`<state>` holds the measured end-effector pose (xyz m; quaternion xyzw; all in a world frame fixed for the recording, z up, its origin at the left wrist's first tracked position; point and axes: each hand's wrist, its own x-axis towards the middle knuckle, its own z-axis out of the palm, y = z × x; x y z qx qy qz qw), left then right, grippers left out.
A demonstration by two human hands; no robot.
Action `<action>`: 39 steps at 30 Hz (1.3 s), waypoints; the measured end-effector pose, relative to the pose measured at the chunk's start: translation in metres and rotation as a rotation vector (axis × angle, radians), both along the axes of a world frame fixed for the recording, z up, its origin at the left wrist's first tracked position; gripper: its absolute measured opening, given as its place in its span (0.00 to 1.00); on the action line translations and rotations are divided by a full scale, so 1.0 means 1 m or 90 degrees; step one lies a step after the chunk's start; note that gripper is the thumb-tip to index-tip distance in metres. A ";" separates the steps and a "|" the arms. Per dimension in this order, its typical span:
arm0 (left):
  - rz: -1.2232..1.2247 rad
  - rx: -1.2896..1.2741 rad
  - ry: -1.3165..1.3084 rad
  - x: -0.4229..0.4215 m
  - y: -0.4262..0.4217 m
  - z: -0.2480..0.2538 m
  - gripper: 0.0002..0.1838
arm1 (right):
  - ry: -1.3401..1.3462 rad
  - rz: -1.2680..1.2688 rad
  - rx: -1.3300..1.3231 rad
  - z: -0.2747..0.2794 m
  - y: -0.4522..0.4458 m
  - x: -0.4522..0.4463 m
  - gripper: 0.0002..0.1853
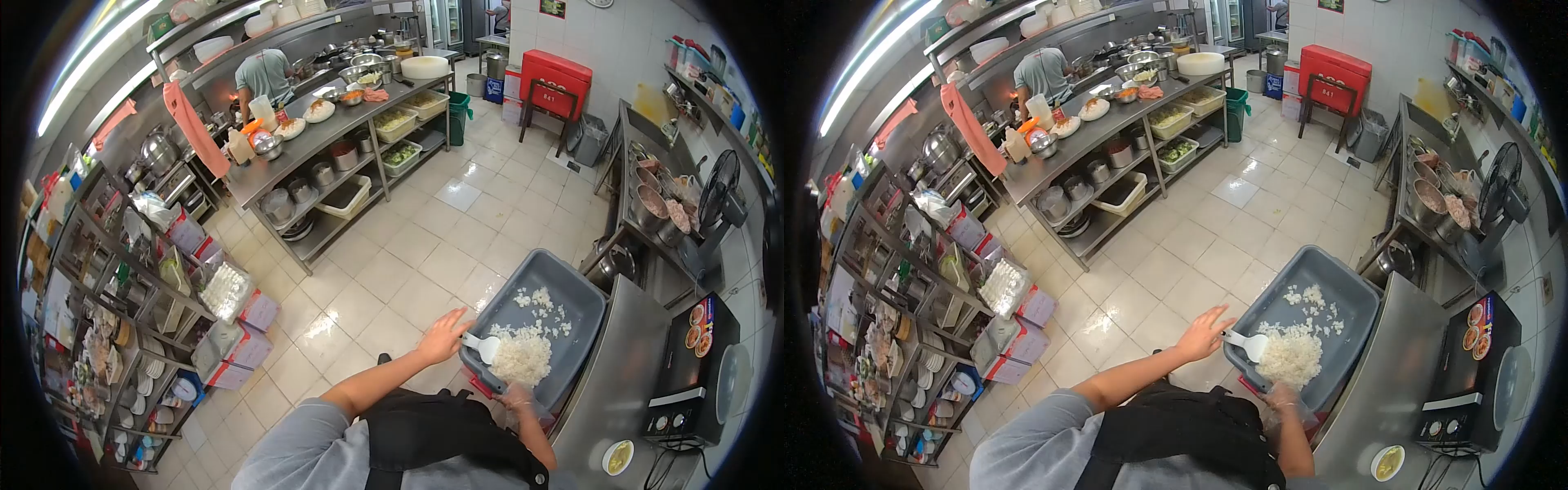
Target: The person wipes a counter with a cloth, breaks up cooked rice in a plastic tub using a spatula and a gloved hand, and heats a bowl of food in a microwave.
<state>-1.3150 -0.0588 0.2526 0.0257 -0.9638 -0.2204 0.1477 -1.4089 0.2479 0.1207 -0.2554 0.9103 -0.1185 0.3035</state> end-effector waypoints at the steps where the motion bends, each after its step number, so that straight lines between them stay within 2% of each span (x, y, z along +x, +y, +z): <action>1: -0.049 -0.056 0.003 -0.005 0.003 -0.001 0.34 | -0.031 0.004 -0.012 0.010 0.000 -0.001 0.35; 3: -0.047 -0.063 -0.033 -0.013 0.007 -0.015 0.33 | -0.057 0.010 -0.019 0.021 -0.003 -0.002 0.36; 5: -0.040 -0.066 -0.069 -0.018 0.013 -0.032 0.32 | -0.017 0.024 0.069 0.022 -0.003 -0.002 0.38; 7: -0.009 0.027 -0.193 -0.018 0.020 -0.048 0.28 | -0.048 0.013 0.071 0.038 -0.008 0.001 0.39; 11: 0.011 0.058 -0.187 -0.015 0.027 -0.079 0.23 | -0.087 0.037 0.058 0.055 -0.011 -0.001 0.40; 12: 0.027 0.121 -0.163 -0.014 0.028 -0.076 0.20 | -0.086 0.037 0.059 0.049 -0.011 -0.005 0.40; 14: 0.040 0.184 -0.140 -0.014 0.034 -0.068 0.17 | -0.215 -0.040 -0.135 0.017 -0.004 -0.016 0.41; 15: 0.037 0.247 -0.110 -0.014 0.039 -0.064 0.17 | -0.218 -0.044 -0.135 0.024 -0.008 -0.012 0.41; 17: 0.028 0.308 -0.083 -0.016 0.052 -0.050 0.17 | -0.394 -0.348 -0.382 0.066 -0.035 -0.006 0.39; 18: 0.012 0.352 -0.112 -0.017 0.062 -0.040 0.18 | -0.447 -0.393 -0.400 0.064 -0.042 -0.011 0.34; 19: -0.003 0.396 -0.142 -0.020 0.072 -0.035 0.19 | -0.447 -0.399 -0.399 0.043 -0.045 -0.018 0.34; 20: -0.032 0.469 -0.121 -0.022 0.085 -0.037 0.21 | -0.507 -0.422 -0.465 0.004 -0.047 -0.029 0.29; 21: -0.036 0.472 -0.125 -0.021 0.092 -0.032 0.21 | -0.567 -0.443 -0.531 -0.018 -0.044 -0.034 0.25; 22: -0.135 0.552 -0.170 -0.020 0.099 -0.022 0.22 | -0.557 -0.486 -0.584 0.011 -0.045 -0.022 0.23; 23: -0.233 0.631 -0.214 -0.021 0.102 -0.013 0.23 | -0.557 -0.492 -0.581 0.011 -0.043 -0.026 0.23; 24: -0.231 0.562 -0.265 -0.022 0.100 -0.013 0.24 | -0.584 -0.437 -0.528 0.012 -0.042 -0.029 0.19; 25: -0.233 0.568 -0.269 -0.023 0.094 -0.026 0.24 | -0.610 -0.384 -0.471 0.014 -0.039 -0.030 0.16; 27: -0.264 0.335 -0.117 -0.028 0.083 -0.061 0.24 | -0.602 -0.382 -0.422 0.026 -0.033 -0.036 0.13; 29: -0.307 0.165 -0.105 -0.026 0.061 -0.084 0.26 | -0.588 -0.383 -0.330 0.050 -0.017 -0.042 0.07; 30: -0.312 0.069 -0.143 -0.020 0.052 -0.096 0.28 | -0.560 -0.290 -0.269 0.047 -0.009 -0.046 0.11; 31: -0.280 0.014 -0.300 -0.012 0.049 -0.082 0.31 | -0.592 -0.297 -0.371 0.063 0.002 -0.041 0.18; 32: -0.299 -0.065 -0.428 -0.011 0.044 -0.076 0.36 | -0.604 -0.265 -0.337 0.070 0.011 -0.045 0.24; 33: -0.315 -0.067 -0.453 -0.008 0.039 -0.071 0.37 | -0.601 -0.292 -0.335 0.082 0.018 -0.043 0.24; 35: -0.338 -0.071 -0.480 -0.004 0.034 -0.072 0.39 | -0.418 -0.358 -0.265 0.109 0.023 -0.041 0.23; 36: -0.336 -0.081 -0.465 -0.002 0.033 -0.074 0.41 | -0.419 -0.368 -0.262 0.113 0.027 -0.049 0.23; 38: -0.324 -0.083 -0.453 0.001 0.035 -0.075 0.46 | -0.083 -0.156 0.018 0.118 0.038 -0.066 0.22; 39: -0.329 -0.075 -0.459 0.002 0.036 -0.072 0.46 | -0.090 -0.158 0.026 0.122 0.040 -0.067 0.22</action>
